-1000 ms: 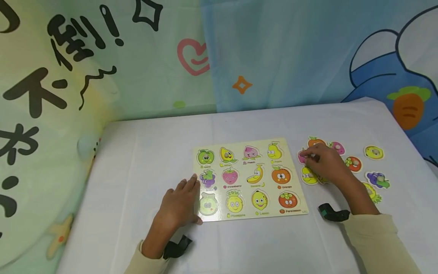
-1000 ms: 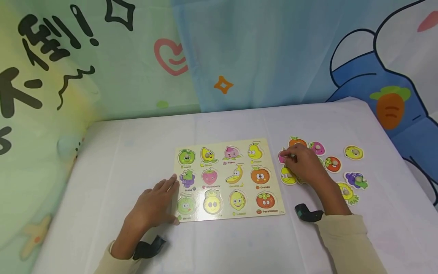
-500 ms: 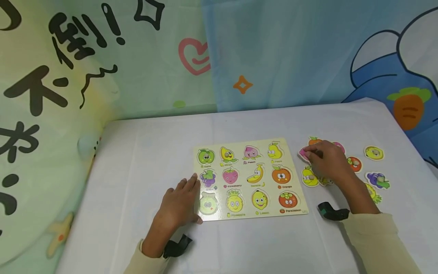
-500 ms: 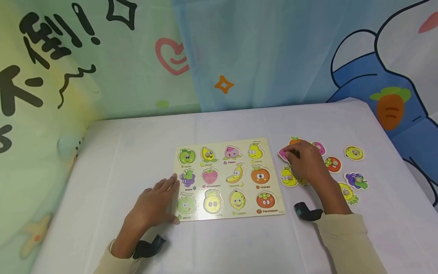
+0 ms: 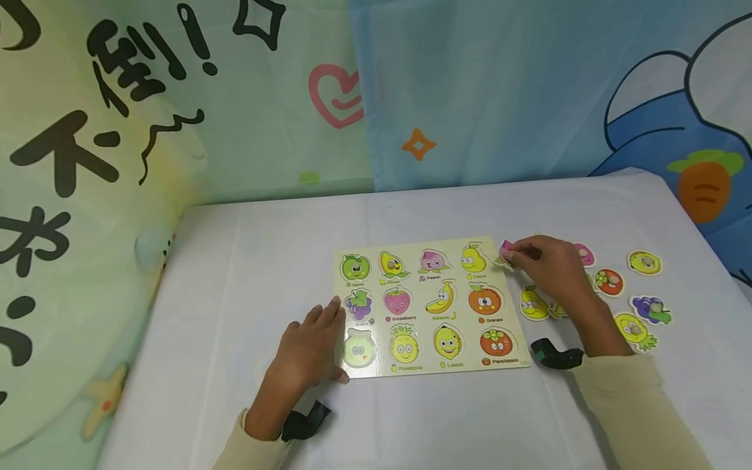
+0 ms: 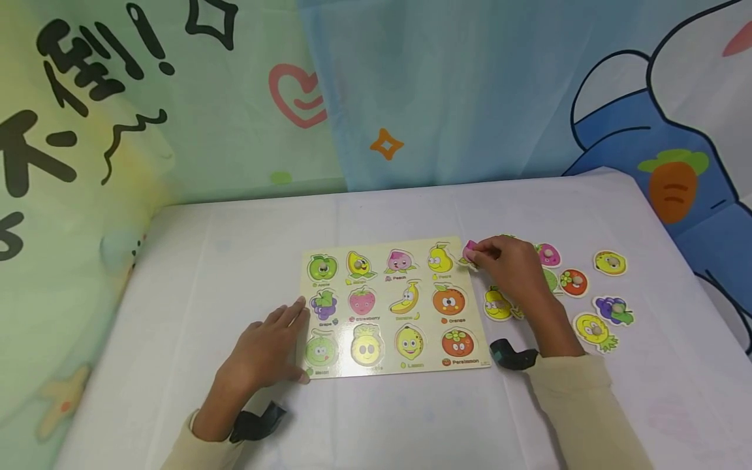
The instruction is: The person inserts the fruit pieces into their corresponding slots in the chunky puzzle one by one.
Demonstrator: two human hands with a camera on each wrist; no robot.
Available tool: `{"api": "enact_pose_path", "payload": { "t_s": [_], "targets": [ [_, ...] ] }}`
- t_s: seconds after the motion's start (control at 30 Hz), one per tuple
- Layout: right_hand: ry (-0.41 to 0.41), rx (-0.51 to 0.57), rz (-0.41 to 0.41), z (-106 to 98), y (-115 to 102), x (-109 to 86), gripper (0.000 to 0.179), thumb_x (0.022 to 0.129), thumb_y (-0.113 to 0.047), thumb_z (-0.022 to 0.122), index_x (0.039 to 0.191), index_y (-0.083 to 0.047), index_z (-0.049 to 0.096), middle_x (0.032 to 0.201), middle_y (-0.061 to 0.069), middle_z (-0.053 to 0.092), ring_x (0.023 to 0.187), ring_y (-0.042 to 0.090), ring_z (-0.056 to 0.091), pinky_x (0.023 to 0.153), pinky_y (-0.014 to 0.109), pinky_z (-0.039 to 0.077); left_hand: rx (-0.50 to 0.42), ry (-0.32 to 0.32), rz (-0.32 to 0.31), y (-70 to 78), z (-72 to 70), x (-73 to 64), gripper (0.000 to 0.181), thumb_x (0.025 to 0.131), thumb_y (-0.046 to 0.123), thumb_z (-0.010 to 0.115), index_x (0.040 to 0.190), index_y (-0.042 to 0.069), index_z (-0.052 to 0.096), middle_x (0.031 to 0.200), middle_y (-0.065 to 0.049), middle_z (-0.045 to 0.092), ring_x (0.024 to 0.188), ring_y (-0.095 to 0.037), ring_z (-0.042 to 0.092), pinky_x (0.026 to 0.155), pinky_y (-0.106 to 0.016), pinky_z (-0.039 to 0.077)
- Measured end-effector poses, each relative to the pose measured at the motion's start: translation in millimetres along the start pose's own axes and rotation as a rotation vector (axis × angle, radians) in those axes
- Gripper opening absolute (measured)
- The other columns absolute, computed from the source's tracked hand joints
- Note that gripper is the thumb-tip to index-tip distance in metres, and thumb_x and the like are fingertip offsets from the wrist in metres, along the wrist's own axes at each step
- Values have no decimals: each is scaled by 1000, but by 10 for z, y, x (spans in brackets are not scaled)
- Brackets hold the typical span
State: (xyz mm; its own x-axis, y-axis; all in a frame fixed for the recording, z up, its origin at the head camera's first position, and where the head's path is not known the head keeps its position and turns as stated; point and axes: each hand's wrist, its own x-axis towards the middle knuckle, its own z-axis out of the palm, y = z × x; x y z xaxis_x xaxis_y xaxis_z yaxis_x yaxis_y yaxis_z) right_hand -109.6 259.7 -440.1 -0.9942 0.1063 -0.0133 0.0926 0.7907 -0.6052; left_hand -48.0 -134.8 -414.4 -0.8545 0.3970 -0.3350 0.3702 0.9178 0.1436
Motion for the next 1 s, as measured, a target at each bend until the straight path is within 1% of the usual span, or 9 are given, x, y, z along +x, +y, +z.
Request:
{"api": "enact_pose_path", "payload": {
  "t_s": [0.17, 0.23, 0.3, 0.4, 0.47, 0.53, 0.63, 0.8, 1.0],
  "targets": [
    [17, 51, 10, 44, -80, 40, 56, 90, -53, 62, 111, -2, 70, 101, 15, 68, 93, 29, 56, 78, 43, 45, 5, 4, -1, 6, -4, 2, 111, 57, 36, 95, 147, 3, 40, 154, -11, 34, 136, -34, 37, 94, -51, 45],
    [17, 75, 19, 76, -113, 54, 59, 87, -59, 61, 109, -5, 70, 101, 12, 68, 92, 26, 56, 73, 38, 47, 5, 8, -1, 4, 0, 5, 111, 56, 36, 95, 147, 3, 40, 154, -11, 34, 136, -34, 37, 93, -51, 45],
    [-3, 129, 25, 100, -159, 61, 60, 86, -61, 62, 108, -6, 70, 101, 12, 68, 93, 25, 56, 71, 36, 46, 3, 10, 0, 3, 0, 5, 111, 56, 35, 95, 147, 3, 40, 154, -11, 34, 136, -35, 38, 93, -51, 45],
    [-12, 148, 28, 166, -209, 82, 57, 84, -63, 62, 104, -10, 71, 97, 6, 68, 90, 22, 57, 63, 33, 47, -1, 12, 0, 2, -1, 3, 111, 56, 35, 95, 147, 3, 40, 154, -12, 34, 135, -35, 38, 93, -51, 45],
    [-29, 197, 10, 203, -254, 93, 54, 85, -58, 65, 104, -8, 71, 97, 8, 68, 89, 24, 56, 66, 33, 45, -2, 12, 0, 2, -4, 1, 111, 56, 35, 95, 147, 3, 40, 154, -12, 34, 135, -35, 38, 93, -51, 45],
    [-27, 204, -8, 249, -301, 104, 48, 85, -54, 68, 101, -9, 72, 93, 6, 69, 85, 21, 57, 62, 33, 45, -2, 11, -2, 2, -4, 1, 111, 56, 35, 95, 146, 3, 41, 154, -12, 35, 135, -35, 38, 93, -51, 45],
    [-68, 252, -49, 291, -383, 115, 42, 87, -45, 71, 101, -5, 72, 93, 9, 69, 83, 23, 57, 69, 33, 44, -2, 9, -5, 3, -5, 0, 111, 55, 35, 96, 146, 3, 41, 154, -11, 35, 135, -35, 38, 93, -51, 45],
    [-120, 250, -83, 371, -471, 144, 33, 88, -39, 71, 98, -7, 72, 92, 6, 70, 80, 20, 60, 70, 29, 47, -10, 8, -9, 4, -6, 0, 111, 55, 34, 96, 146, 3, 41, 154, -11, 34, 135, -35, 38, 93, -52, 45],
    [-141, 226, -119, 458, -491, 194, 29, 89, -35, 72, 95, -7, 72, 90, 6, 69, 78, 20, 61, 70, 30, 47, -8, 8, -4, 4, -7, 2, 111, 56, 35, 95, 147, 3, 40, 154, -11, 34, 135, -35, 38, 94, -52, 45]
  ]
}}
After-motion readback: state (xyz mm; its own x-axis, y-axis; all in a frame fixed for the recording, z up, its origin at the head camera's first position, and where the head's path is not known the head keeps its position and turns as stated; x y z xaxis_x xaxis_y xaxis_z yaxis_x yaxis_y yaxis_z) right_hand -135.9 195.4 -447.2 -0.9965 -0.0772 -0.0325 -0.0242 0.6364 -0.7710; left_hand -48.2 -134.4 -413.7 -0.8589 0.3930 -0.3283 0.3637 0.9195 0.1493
